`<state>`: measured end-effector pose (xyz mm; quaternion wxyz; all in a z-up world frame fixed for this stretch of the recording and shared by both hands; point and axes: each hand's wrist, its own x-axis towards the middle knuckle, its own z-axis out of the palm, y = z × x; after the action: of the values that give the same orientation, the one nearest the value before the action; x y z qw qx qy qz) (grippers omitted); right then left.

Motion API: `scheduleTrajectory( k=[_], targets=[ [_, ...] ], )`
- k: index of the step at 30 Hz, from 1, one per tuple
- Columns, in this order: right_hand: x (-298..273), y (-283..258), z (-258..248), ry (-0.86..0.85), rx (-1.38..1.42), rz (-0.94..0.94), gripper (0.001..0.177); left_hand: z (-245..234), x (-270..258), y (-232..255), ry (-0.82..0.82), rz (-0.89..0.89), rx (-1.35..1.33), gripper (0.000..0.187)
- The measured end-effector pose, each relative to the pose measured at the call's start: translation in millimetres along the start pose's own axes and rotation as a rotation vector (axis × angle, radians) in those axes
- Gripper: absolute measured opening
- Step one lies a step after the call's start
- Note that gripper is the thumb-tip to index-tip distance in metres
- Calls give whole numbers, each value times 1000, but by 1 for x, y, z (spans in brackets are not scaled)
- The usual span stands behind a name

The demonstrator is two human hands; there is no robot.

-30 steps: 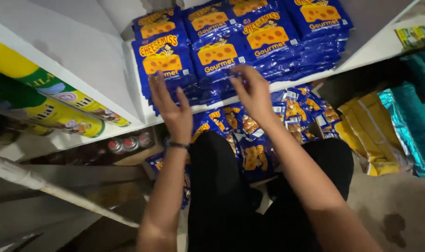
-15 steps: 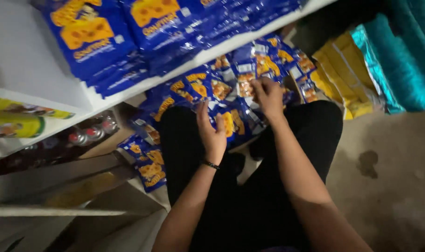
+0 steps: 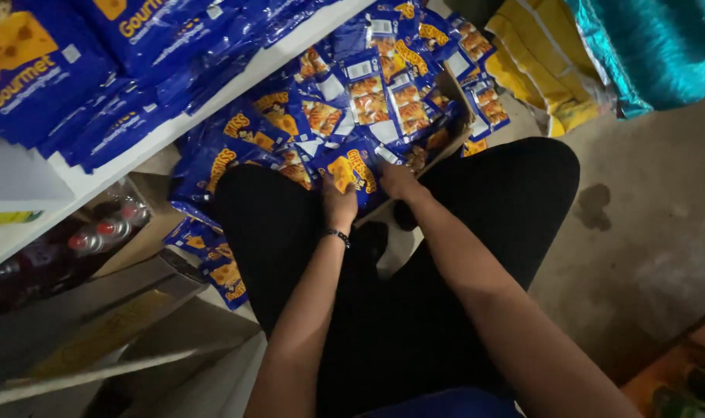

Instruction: Organizing and stacking snack packets on a grocery store shelf.

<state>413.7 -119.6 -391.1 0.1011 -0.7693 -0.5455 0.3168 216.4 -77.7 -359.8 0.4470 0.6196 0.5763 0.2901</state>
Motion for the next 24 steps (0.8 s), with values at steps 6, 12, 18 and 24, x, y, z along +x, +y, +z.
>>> scheduleTrajectory(
  k=[6,12,18,24],
  targets=[
    [27,70,77,40,186,-90,77,-16,-11,16,-162,-110,17,95],
    [8,13,7,-68,362,58,83,-21,-14,9,-132,159,293,99],
    [-22,-89,-84,-105,361,172,61,-18,-5,-2,-116,55,-124,84],
    [-92,-184,-199,41,105,-357,40,-72,-5,105,-153,-628,-596,79]
  ],
)
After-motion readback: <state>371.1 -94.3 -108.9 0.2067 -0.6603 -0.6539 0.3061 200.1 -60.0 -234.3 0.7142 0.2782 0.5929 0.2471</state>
